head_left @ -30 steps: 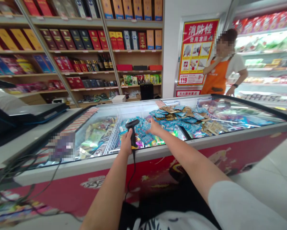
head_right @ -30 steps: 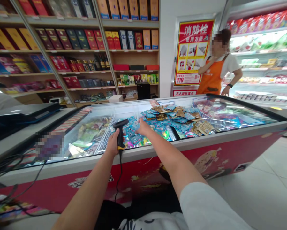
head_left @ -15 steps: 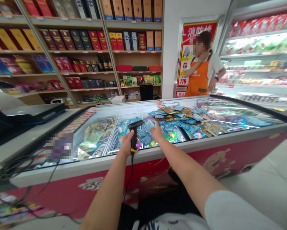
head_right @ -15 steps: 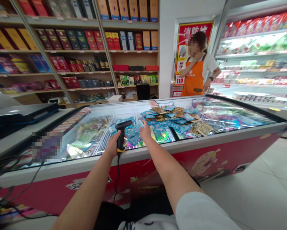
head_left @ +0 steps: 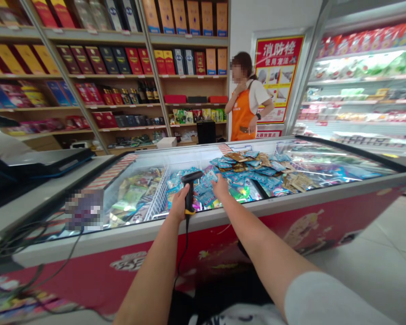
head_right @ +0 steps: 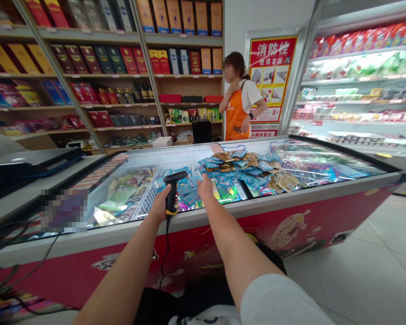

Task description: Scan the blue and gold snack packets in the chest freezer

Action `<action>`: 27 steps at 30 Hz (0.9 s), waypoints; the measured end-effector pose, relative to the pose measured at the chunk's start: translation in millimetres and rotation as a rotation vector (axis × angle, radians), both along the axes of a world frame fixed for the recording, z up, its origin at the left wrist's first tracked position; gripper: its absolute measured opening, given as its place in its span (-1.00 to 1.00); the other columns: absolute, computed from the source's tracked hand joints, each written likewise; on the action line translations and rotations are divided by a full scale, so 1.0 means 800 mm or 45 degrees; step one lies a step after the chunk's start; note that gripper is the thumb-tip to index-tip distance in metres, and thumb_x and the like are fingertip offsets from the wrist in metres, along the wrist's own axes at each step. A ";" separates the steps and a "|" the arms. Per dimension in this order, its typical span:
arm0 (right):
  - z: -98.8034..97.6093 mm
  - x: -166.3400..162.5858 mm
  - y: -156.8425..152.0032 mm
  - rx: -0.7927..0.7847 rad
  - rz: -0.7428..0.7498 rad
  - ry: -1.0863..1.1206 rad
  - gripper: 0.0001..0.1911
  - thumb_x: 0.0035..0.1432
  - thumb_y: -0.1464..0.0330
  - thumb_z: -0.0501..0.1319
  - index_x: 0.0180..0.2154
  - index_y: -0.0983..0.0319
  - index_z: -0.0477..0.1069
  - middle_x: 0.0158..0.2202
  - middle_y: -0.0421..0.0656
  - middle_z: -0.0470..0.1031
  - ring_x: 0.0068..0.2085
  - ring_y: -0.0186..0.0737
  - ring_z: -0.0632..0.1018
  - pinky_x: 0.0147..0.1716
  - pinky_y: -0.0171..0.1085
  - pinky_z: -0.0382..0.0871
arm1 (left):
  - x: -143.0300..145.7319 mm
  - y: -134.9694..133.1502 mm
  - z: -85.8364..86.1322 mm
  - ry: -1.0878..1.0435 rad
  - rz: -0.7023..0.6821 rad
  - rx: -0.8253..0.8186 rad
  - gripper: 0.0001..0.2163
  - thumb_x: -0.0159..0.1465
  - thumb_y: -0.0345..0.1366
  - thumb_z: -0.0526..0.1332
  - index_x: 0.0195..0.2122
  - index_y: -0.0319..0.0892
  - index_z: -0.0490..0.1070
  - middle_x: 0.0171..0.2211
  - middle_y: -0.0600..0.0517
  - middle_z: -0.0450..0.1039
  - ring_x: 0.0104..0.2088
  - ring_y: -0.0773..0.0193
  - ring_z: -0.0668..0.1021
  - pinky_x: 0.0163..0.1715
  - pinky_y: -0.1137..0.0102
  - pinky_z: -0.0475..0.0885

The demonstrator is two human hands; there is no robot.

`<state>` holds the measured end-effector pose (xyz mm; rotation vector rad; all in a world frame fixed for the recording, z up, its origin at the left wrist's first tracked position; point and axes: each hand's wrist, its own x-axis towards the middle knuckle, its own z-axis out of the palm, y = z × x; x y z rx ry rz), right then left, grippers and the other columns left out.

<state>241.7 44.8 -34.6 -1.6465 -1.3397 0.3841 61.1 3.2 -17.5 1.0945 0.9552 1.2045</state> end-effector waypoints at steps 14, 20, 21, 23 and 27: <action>0.004 0.000 -0.005 -0.021 0.023 -0.043 -0.64 0.23 0.44 0.13 0.07 0.26 0.35 -0.10 0.02 0.52 -0.02 -0.01 0.52 0.00 -0.13 0.34 | 0.002 -0.004 0.007 -0.050 -0.008 -0.053 -0.46 -0.05 0.22 0.34 -0.41 -0.25 0.44 -0.64 0.07 0.39 -0.68 0.38 0.40 -0.69 0.48 0.29; 0.003 0.002 -0.004 -0.018 0.019 -0.066 -0.64 0.22 0.44 0.16 0.07 0.25 0.36 -0.12 0.00 0.52 -0.02 -0.01 0.52 0.01 -0.14 0.33 | 0.001 -0.003 0.009 -0.069 -0.032 -0.101 -0.49 -0.02 0.17 0.34 -0.38 -0.26 0.45 -0.60 0.06 0.42 -0.68 0.39 0.40 -0.71 0.49 0.27; 0.002 0.002 -0.004 -0.014 0.023 -0.068 -0.64 0.22 0.44 0.16 0.06 0.24 0.35 -0.12 0.00 0.52 -0.03 -0.01 0.52 0.01 -0.14 0.33 | 0.001 -0.002 0.009 -0.073 -0.038 -0.113 -0.50 -0.01 0.16 0.34 -0.37 -0.26 0.45 -0.60 0.06 0.42 -0.68 0.38 0.40 -0.71 0.49 0.27; 0.002 0.002 -0.002 -0.011 0.026 -0.063 -0.64 0.22 0.43 0.15 0.06 0.24 0.35 -0.10 0.00 0.53 -0.03 -0.02 0.52 0.00 -0.14 0.34 | 0.000 0.000 0.010 -0.096 -0.050 -0.129 -0.53 0.02 0.12 0.33 -0.35 -0.25 0.46 -0.60 0.06 0.43 -0.68 0.38 0.41 -0.71 0.50 0.27; 0.007 0.002 -0.003 -0.023 0.032 -0.025 -0.66 0.23 0.44 0.14 0.05 0.27 0.34 -0.11 0.01 0.54 -0.04 -0.03 0.53 -0.02 -0.16 0.34 | -0.002 -0.001 0.015 -0.107 -0.074 -0.189 -0.58 0.06 0.07 0.31 -0.35 -0.24 0.47 -0.60 0.05 0.43 -0.69 0.39 0.39 -0.74 0.50 0.25</action>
